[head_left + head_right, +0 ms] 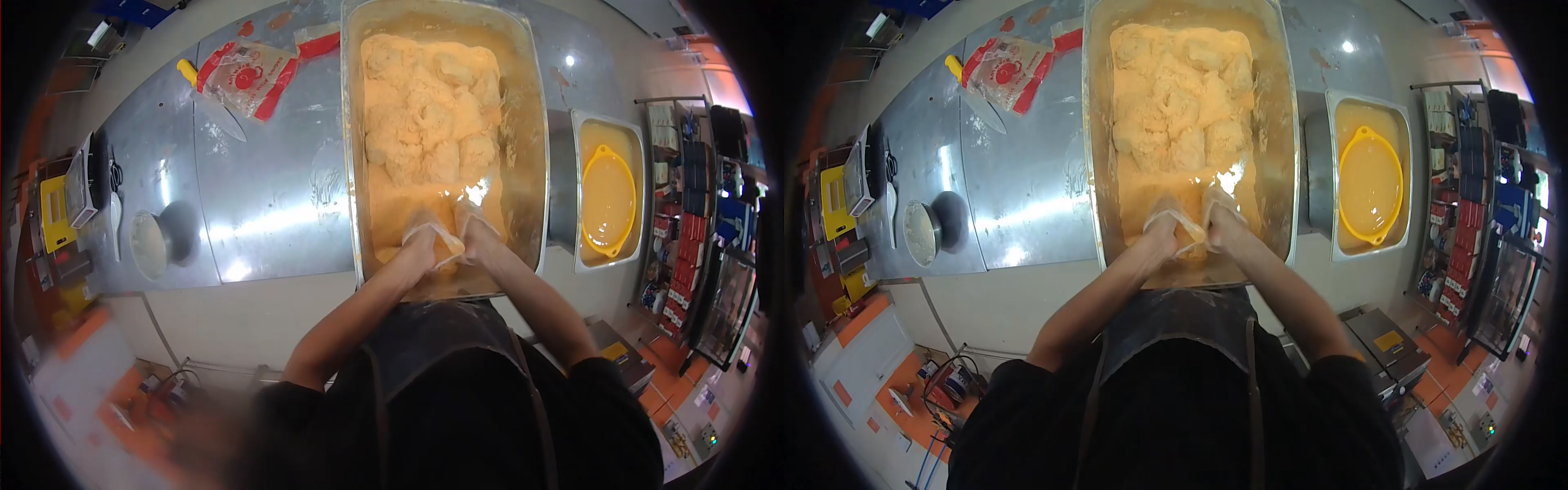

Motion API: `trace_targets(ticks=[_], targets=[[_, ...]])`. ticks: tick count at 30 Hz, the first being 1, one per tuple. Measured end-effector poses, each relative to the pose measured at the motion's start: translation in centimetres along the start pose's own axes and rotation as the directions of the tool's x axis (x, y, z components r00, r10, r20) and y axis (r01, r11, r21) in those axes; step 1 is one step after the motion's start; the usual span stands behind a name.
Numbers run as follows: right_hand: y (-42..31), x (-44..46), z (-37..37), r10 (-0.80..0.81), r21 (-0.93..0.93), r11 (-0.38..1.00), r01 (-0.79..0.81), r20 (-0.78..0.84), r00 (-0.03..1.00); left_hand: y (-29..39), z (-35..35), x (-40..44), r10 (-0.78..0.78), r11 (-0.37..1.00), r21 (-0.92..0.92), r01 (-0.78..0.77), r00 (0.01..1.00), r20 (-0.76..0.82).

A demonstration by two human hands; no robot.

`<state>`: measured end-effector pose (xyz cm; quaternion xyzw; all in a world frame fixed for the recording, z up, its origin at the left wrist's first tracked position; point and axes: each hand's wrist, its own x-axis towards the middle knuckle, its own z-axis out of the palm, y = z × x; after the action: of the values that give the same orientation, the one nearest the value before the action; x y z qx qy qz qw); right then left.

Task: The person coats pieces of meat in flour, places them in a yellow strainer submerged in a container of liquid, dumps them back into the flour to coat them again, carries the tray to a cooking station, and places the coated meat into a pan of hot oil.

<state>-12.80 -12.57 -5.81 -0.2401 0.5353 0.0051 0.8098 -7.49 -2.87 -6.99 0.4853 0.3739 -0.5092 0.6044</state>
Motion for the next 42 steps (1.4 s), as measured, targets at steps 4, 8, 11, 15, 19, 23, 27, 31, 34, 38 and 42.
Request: trace_targets(ticks=[4,8,11,15,19,23,27,31,34,38,42], targets=[[-6.0,-0.5,2.7,-0.193,-0.079,0.973,0.216,0.229,0.954,7.2,0.7,-2.2,0.271,0.935,-0.303,-0.183,0.921,0.281],[-13.0,2.7,2.3,-0.646,-0.680,0.505,0.531,0.111,0.756,9.0,1.1,-3.9,0.297,0.933,-0.274,-0.232,0.928,0.226],[-16.9,7.1,2.1,-0.769,-0.928,-0.348,0.133,0.363,0.525,7.2,2.1,-0.5,0.227,0.905,-0.390,-0.169,0.968,0.107],[-15.8,11.1,1.9,-0.660,-0.764,-0.625,-0.158,0.410,0.629,8.4,3.2,1.5,0.156,0.859,-0.502,-0.101,0.985,0.068],[-13.2,9.0,-0.1,-0.586,-0.758,-0.646,-0.085,0.422,0.692,9.3,3.1,1.9,0.236,0.872,-0.473,-0.124,0.954,0.185],[-10.7,10.7,-1.1,-0.247,-0.033,0.966,0.256,0.171,0.954,12.6,6.3,-2.9,0.323,0.877,-0.426,-0.224,0.930,0.176],[-13.9,6.6,3.4,-0.173,-0.006,0.983,0.182,0.276,0.945,15.4,6.7,-2.6,0.458,0.854,-0.433,-0.287,0.810,0.367],[-17.8,6.2,3.0,-0.334,-0.381,0.824,0.420,0.273,0.902,19.1,7.0,-3.7,0.493,0.858,-0.370,-0.357,0.773,0.400],[-21.7,6.3,4.6,-0.471,-0.795,-0.412,0.444,0.604,0.643,20.9,5.8,-3.2,0.522,0.852,-0.217,-0.477,0.742,0.421],[-25.7,6.2,11.9,-0.382,-0.489,-0.872,-0.028,0.642,0.665,18.2,1.0,-0.1,0.798,-0.075,0.481,-0.873,0.237,0.554],[-26.0,19.2,10.3,-0.302,-0.447,-0.884,0.137,0.771,0.561,12.4,-1.7,1.8,0.790,-0.108,0.271,-0.956,0.084,0.608]])
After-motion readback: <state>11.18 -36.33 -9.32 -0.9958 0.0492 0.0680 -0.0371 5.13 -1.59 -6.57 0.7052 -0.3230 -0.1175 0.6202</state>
